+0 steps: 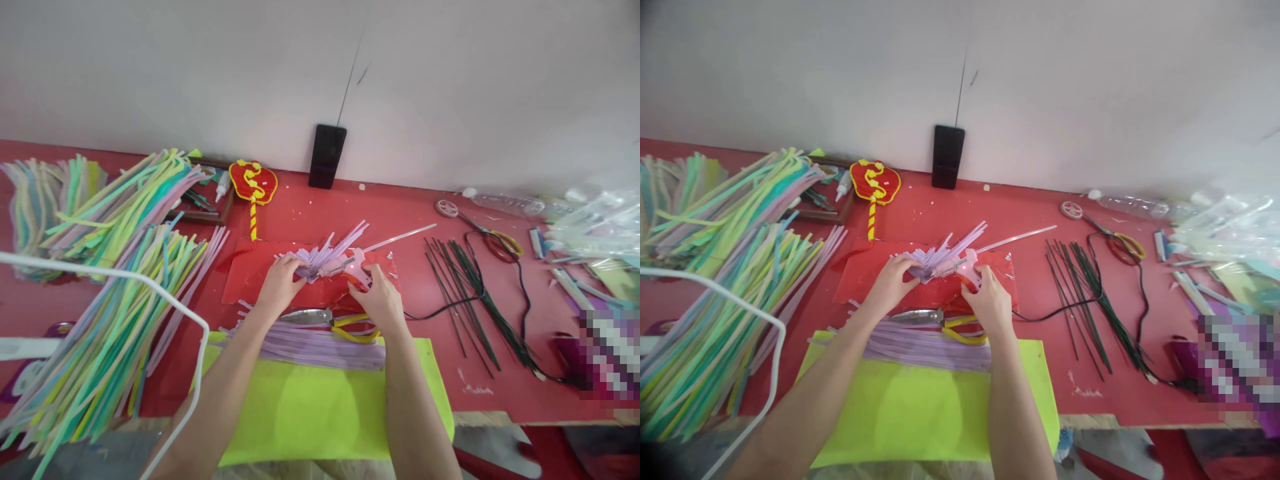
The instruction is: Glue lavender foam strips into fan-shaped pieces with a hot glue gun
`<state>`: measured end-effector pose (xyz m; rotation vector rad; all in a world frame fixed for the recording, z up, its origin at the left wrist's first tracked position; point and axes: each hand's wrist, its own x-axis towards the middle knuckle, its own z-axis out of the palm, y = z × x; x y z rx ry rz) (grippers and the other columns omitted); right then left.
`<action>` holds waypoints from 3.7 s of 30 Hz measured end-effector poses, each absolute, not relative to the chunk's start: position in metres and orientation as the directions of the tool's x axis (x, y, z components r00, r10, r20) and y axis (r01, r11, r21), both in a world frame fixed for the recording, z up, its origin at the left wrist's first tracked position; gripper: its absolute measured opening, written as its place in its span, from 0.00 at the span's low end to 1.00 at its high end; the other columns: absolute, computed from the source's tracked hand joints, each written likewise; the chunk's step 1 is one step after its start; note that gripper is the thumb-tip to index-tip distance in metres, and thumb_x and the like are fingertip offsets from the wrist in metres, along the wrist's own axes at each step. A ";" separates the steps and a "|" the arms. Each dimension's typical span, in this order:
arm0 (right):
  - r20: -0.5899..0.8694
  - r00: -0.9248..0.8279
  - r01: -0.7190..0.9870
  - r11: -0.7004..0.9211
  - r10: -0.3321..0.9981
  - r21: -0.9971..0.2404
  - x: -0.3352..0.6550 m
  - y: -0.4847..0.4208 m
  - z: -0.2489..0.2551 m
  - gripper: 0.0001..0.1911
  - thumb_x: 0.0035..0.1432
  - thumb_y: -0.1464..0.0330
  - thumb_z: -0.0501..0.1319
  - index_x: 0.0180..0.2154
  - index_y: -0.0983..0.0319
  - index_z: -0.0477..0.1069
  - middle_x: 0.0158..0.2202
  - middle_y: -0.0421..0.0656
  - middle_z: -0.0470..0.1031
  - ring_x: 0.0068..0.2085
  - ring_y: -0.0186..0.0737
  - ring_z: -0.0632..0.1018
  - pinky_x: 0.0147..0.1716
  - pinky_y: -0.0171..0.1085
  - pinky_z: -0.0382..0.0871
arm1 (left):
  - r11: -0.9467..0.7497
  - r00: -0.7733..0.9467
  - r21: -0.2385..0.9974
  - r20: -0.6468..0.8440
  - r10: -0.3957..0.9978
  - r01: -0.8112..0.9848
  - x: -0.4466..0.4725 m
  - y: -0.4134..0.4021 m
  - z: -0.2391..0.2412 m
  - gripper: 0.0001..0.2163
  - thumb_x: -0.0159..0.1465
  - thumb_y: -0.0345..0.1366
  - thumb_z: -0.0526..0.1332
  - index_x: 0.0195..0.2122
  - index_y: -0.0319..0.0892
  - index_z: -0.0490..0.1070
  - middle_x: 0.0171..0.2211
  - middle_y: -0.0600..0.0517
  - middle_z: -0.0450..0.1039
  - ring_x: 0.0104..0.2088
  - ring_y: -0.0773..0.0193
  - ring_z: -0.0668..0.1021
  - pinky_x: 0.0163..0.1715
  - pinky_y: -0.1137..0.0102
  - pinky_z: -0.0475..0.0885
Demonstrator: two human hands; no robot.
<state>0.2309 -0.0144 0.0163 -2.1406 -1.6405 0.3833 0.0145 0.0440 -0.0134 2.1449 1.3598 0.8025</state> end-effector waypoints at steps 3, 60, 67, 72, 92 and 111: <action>0.047 0.262 0.851 -0.208 0.964 -0.483 0.230 -0.015 0.017 0.16 0.52 0.61 0.59 0.43 0.57 0.66 0.41 0.44 0.76 0.42 0.46 0.77 0.34 0.40 0.69 | -0.399 0.340 0.660 0.225 0.913 0.636 0.015 0.044 -0.014 0.11 0.54 0.24 0.64 0.37 0.42 0.71 0.38 0.50 0.72 0.42 0.59 0.74 0.46 0.61 0.70; 0.103 0.241 0.824 -0.147 0.965 -0.547 0.233 -0.019 0.025 0.14 0.53 0.62 0.58 0.43 0.56 0.68 0.45 0.43 0.76 0.43 0.44 0.77 0.39 0.40 0.69 | -0.392 0.364 0.670 0.191 0.911 0.630 0.014 0.044 -0.010 0.09 0.55 0.25 0.63 0.36 0.44 0.74 0.38 0.51 0.71 0.43 0.60 0.74 0.48 0.61 0.69; 0.095 0.257 0.818 -0.164 0.962 -0.551 0.232 -0.019 0.026 0.15 0.53 0.60 0.59 0.43 0.56 0.69 0.44 0.44 0.76 0.42 0.45 0.77 0.38 0.40 0.69 | -0.394 0.365 0.668 0.192 0.911 0.632 0.013 0.043 -0.011 0.09 0.55 0.25 0.63 0.36 0.44 0.74 0.38 0.51 0.71 0.42 0.59 0.74 0.48 0.61 0.69; 0.091 0.255 0.824 -0.167 0.963 -0.541 0.230 -0.018 0.026 0.15 0.53 0.61 0.59 0.43 0.56 0.68 0.44 0.44 0.76 0.43 0.45 0.77 0.38 0.40 0.69 | -0.396 0.368 0.668 0.192 0.910 0.630 0.013 0.043 -0.010 0.08 0.56 0.25 0.63 0.36 0.44 0.74 0.38 0.51 0.71 0.42 0.59 0.74 0.48 0.61 0.69; 0.112 0.283 0.825 -0.182 0.953 -0.534 0.233 -0.019 0.025 0.15 0.52 0.61 0.60 0.43 0.56 0.69 0.44 0.44 0.76 0.43 0.45 0.77 0.38 0.39 0.69 | -0.392 0.366 0.665 0.188 0.911 0.636 0.013 0.043 -0.010 0.08 0.56 0.26 0.63 0.36 0.43 0.74 0.38 0.51 0.70 0.43 0.60 0.73 0.48 0.61 0.69; 0.099 0.415 0.728 -0.264 0.904 -0.633 0.248 -0.014 0.013 0.20 0.47 0.57 0.62 0.42 0.56 0.67 0.38 0.41 0.77 0.35 0.42 0.75 0.35 0.39 0.67 | -0.417 0.386 0.638 0.197 0.901 0.647 0.013 0.043 -0.009 0.08 0.55 0.26 0.65 0.35 0.43 0.74 0.39 0.51 0.70 0.42 0.60 0.73 0.49 0.61 0.68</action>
